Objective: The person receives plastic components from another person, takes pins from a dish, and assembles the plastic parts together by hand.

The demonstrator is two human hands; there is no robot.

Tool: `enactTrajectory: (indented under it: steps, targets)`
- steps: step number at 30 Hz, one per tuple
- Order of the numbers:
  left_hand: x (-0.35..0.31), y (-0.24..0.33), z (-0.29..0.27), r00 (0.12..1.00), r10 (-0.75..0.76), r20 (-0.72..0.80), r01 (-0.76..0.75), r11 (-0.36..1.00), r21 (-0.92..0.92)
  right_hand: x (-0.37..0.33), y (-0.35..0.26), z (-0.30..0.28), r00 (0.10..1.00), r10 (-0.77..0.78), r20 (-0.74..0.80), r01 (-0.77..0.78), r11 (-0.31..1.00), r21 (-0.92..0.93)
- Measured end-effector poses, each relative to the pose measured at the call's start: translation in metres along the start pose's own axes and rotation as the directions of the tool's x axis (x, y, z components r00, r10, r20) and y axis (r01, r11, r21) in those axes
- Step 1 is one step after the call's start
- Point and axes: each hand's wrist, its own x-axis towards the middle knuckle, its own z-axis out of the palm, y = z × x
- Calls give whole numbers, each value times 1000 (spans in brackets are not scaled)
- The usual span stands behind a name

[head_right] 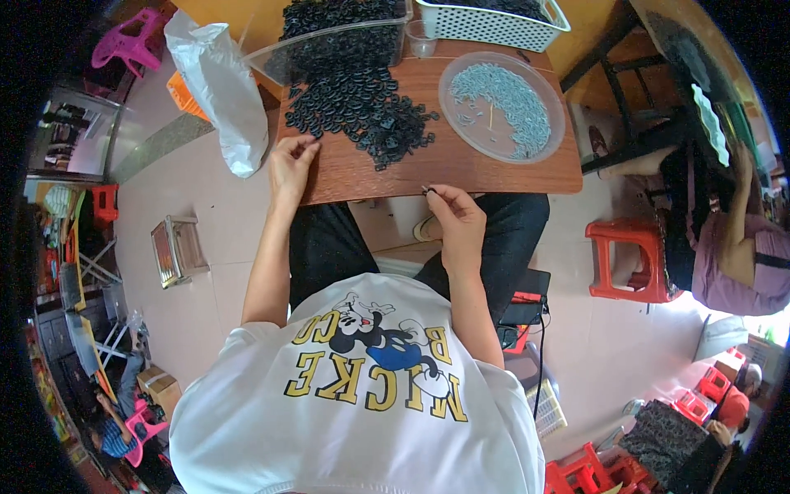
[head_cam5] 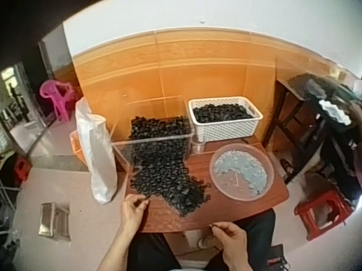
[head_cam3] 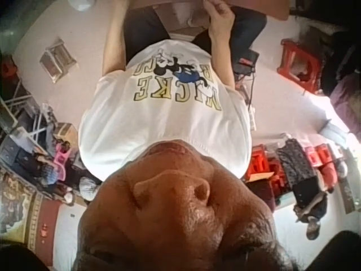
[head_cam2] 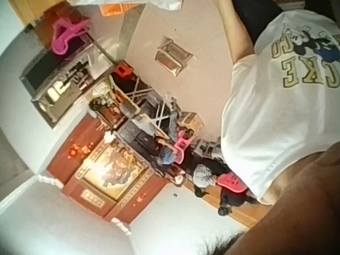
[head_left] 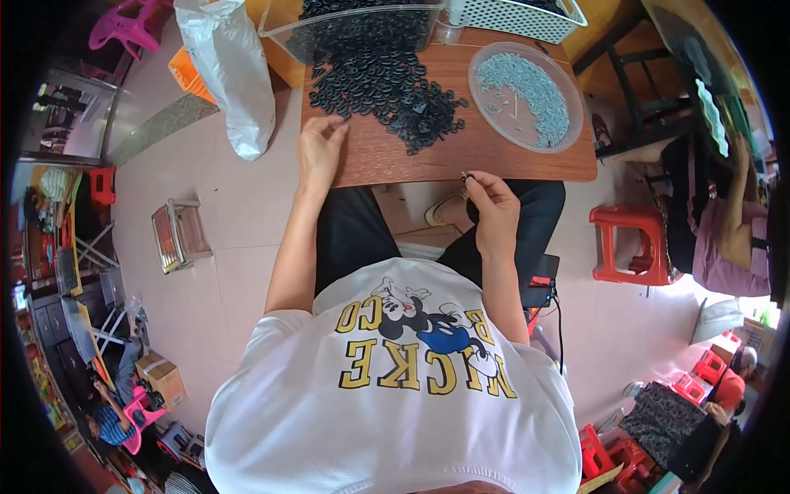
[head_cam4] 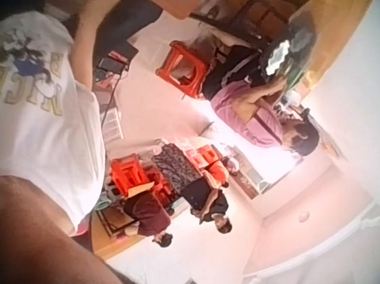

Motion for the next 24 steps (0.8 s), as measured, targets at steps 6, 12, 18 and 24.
enactTrajectory:
  steps: [6,12,18,24]
  targets:
    - [22,-6,-5,999,39,27,-41,996,78,2,4,3,997,76,22,-77,997,7]
    - [23,-2,2,995,97,29,-101,981,165,4,5,7,990,136,46,-135,990,-43]
    - [10,-7,2,990,114,82,-121,989,80,4,1,9,989,136,53,-133,989,-62]
    - [-25,19,8,861,-154,485,497,456,-738,7,-4,19,988,91,126,-87,996,-35]
